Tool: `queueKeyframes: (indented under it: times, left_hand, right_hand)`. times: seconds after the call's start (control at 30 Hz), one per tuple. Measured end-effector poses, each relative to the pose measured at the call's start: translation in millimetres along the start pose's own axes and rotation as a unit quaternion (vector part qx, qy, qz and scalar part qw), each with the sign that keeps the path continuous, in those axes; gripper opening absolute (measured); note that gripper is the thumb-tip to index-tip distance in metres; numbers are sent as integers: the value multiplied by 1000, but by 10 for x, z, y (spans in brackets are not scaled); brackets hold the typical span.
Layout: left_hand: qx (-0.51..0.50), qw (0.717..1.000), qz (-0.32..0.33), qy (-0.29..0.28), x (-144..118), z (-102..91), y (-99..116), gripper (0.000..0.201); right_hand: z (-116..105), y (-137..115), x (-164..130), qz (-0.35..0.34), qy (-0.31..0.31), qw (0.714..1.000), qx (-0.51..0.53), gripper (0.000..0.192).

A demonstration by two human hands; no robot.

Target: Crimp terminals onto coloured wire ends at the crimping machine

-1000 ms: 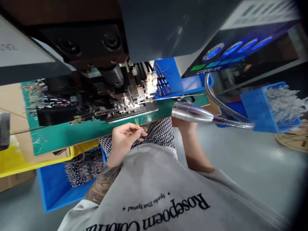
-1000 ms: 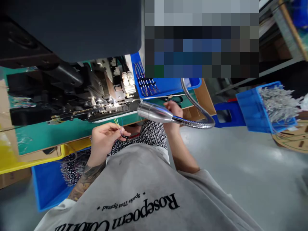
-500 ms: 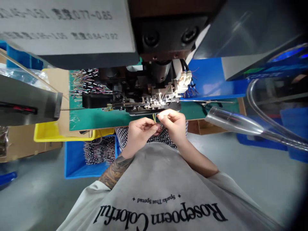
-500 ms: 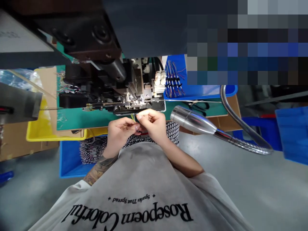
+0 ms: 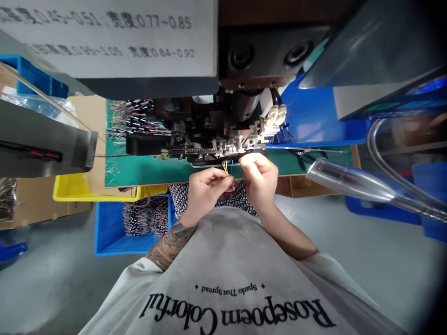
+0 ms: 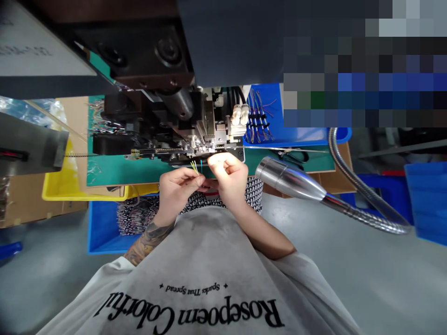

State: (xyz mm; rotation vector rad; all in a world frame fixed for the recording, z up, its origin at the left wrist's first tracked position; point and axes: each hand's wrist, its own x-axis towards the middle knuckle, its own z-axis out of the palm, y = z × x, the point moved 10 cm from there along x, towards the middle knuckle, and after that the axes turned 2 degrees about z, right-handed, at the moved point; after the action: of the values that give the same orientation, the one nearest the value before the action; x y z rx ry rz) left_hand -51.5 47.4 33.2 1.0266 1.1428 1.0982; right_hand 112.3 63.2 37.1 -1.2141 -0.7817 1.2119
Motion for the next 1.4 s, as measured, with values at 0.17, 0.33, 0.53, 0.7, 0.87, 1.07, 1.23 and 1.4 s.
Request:
queueKeyframes:
  times: [0.17, 0.33, 0.53, 0.7, 0.87, 1.07, 1.23, 1.4]
  left_hand:
    - [52, 998, 13, 34, 64, -53, 112, 21]
    - [71, 996, 26, 55, 117, -70, 152, 27]
    - [58, 996, 20, 71, 121, -93, 117, 23]
    - [48, 995, 28, 80, 129, -106, 130, 20]
    - [51, 994, 29, 87, 131, -121, 125, 18]
    - [24, 997, 14, 73, 138, -98, 74, 19]
    - [50, 996, 16, 79, 140, -125, 97, 16]
    - [73, 995, 5, 62, 132, -93, 137, 17]
  right_hand:
    - [172, -23, -22, 0, -42, 993, -111, 22]
    - [188, -88, 34, -15, -29, 992, -120, 29]
    - [205, -30, 122, 6, -46, 994, -103, 34]
    - [214, 24, 140, 10, -51, 995, -86, 34]
    - [214, 49, 138, 18, -41, 995, -87, 41]
    - [211, 24, 130, 16, -30, 996, -88, 46]
    - [233, -9, 100, 11, -47, 992, -117, 39]
    - [212, -65, 65, -4, -49, 992, -120, 31]
